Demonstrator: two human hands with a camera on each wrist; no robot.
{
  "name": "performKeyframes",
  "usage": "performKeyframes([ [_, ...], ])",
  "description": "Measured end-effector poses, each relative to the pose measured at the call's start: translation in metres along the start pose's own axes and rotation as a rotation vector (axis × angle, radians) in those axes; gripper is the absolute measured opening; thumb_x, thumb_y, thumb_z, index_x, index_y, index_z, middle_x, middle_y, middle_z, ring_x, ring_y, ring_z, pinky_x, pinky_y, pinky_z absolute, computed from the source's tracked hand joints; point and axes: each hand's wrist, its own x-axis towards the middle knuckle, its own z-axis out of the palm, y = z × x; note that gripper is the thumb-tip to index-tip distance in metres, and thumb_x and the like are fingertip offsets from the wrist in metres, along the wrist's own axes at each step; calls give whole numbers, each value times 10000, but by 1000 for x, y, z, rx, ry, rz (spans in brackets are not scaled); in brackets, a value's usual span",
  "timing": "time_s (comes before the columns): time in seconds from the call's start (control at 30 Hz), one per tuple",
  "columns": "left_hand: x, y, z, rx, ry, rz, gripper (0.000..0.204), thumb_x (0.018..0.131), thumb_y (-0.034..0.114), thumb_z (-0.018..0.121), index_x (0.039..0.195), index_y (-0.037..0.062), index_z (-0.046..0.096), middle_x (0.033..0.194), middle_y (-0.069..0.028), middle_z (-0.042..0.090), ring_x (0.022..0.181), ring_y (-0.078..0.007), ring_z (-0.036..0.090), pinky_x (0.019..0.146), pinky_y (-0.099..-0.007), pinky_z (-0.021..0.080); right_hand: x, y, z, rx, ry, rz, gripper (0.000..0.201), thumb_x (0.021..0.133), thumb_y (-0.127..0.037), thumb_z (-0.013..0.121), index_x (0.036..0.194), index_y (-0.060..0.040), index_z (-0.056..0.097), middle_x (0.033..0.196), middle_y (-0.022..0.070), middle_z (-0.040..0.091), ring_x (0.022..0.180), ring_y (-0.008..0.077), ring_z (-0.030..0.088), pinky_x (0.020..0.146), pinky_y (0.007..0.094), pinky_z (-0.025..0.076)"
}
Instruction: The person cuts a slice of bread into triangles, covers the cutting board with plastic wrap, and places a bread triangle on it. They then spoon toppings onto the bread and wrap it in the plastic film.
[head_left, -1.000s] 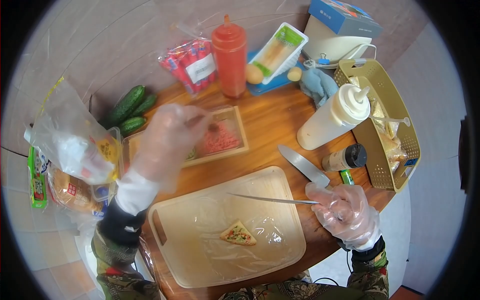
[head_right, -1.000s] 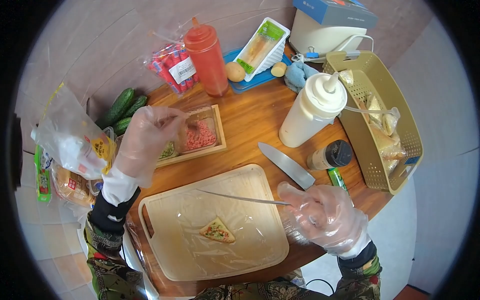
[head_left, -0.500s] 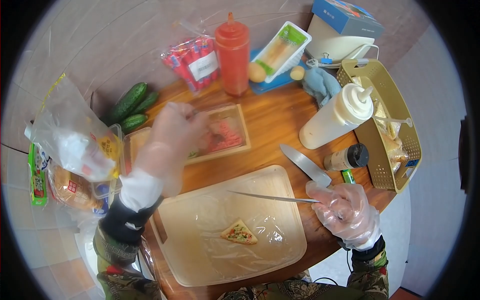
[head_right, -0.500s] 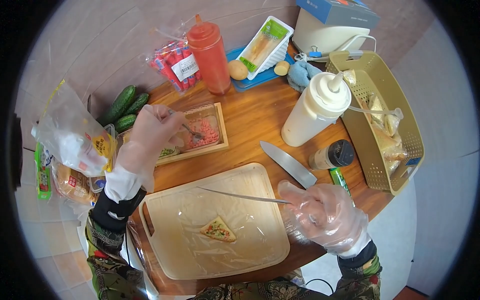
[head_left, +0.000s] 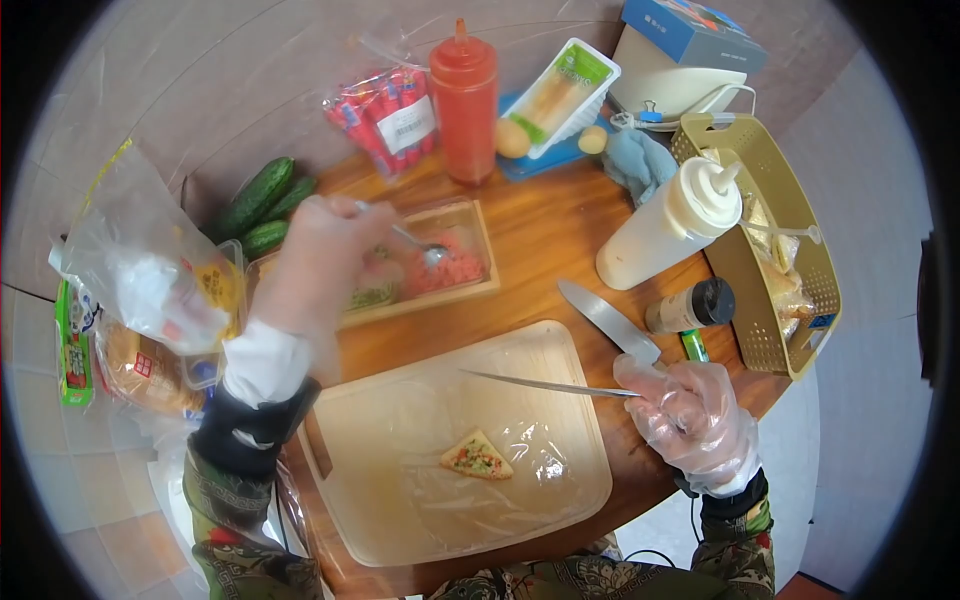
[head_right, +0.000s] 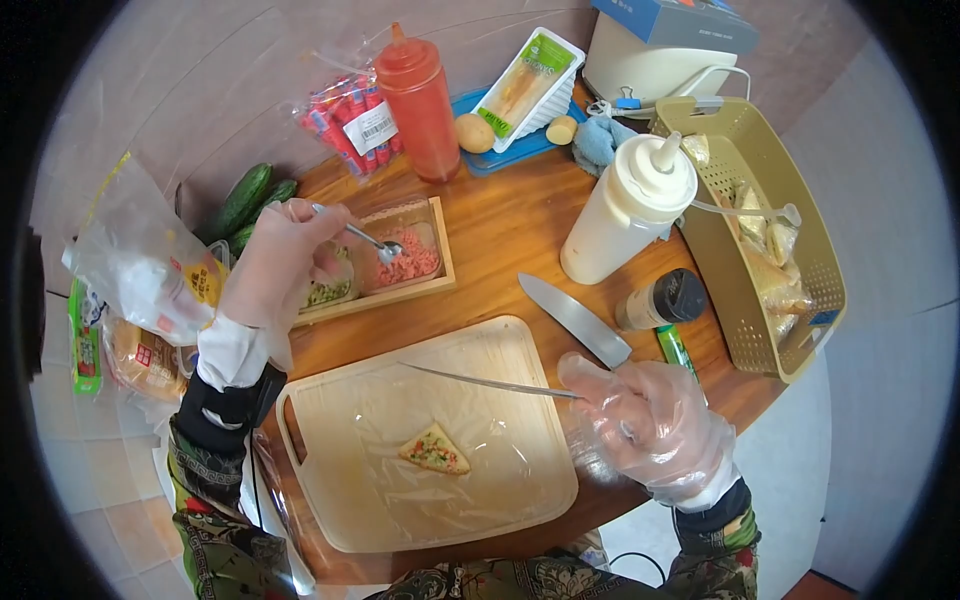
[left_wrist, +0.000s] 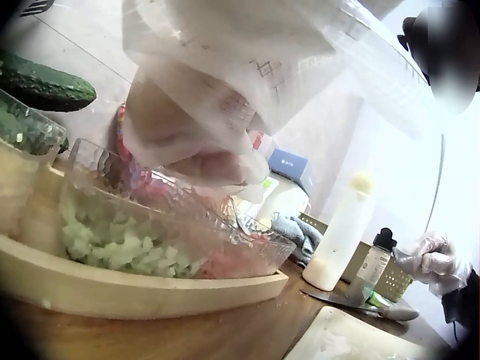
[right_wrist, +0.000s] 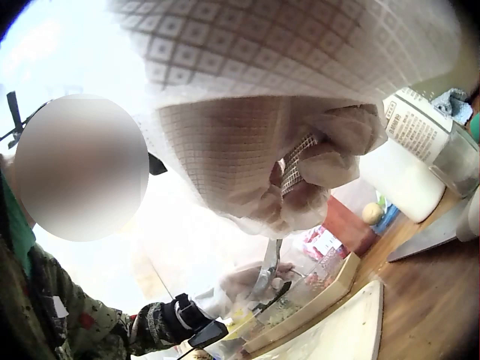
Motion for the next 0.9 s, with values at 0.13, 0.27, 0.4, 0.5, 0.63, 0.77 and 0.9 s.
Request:
performKeyframes([
  [0.13, -4, 3, -4, -66, 0, 0, 157, 921, 188, 660, 861, 44, 673, 801, -48, 711, 573, -86, 563, 538, -245, 423, 6, -4, -4, 176, 15, 23, 80, 907, -113, 653, 939, -50, 616, 1021, 141, 735, 611, 292, 593, 540, 398, 481],
  [0.27, -15, 5, -10, -47, -43, 10, 136, 930, 183, 663, 866, 62, 665, 804, -41, 710, 584, -80, 565, 537, -254, 422, 3, -10, -10, -46, 85, -169, 228, 836, 21, 693, 962, -70, 525, 1063, 151, 731, 581, 276, 582, 515, 384, 472],
  [0.4, -41, 6, -7, 155, -8, 229, 168, 940, 202, 673, 848, 63, 673, 819, -31, 696, 601, -74, 576, 565, -244, 436, -14, -18, -15, -69, 70, -105, 343, 795, 65, 743, 1011, -116, 548, 1098, 78, 737, 837, 240, 573, 659, 345, 501],
  [0.5, -69, 15, -1, -49, -19, -80, 180, 934, 208, 678, 849, 49, 677, 810, -28, 682, 607, -82, 582, 577, -237, 439, -30, -18, -13, -30, 123, -104, 365, 806, 51, 746, 1065, -118, 552, 1113, 74, 736, 907, 234, 551, 711, 353, 502],
  [0.63, -93, -3, 4, 89, -125, -90, 211, 921, 225, 684, 865, 22, 694, 774, -31, 682, 595, -81, 575, 568, -237, 437, -27, -36, -25, -95, 19, -109, 340, 822, 50, 726, 1045, -93, 513, 1099, 107, 739, 798, 253, 611, 686, 369, 513],
  [0.77, -108, -21, 10, 138, -189, -129, 248, 915, 242, 682, 833, 7, 697, 760, -28, 686, 600, -73, 577, 566, -237, 440, -36, -28, -13, 180, 7, -84, 320, 820, 54, 710, 1031, -74, 506, 1071, 146, 740, 715, 289, 642, 650, 387, 521],
  [0.9, -113, -28, 14, 137, -235, -144, 267, 912, 252, 684, 813, 4, 692, 767, -23, 688, 605, -69, 584, 562, -232, 441, -42, -38, -10, 287, -54, 18, 206, 822, 28, 692, 984, -43, 587, 1064, 182, 739, 683, 323, 646, 607, 389, 524],
])
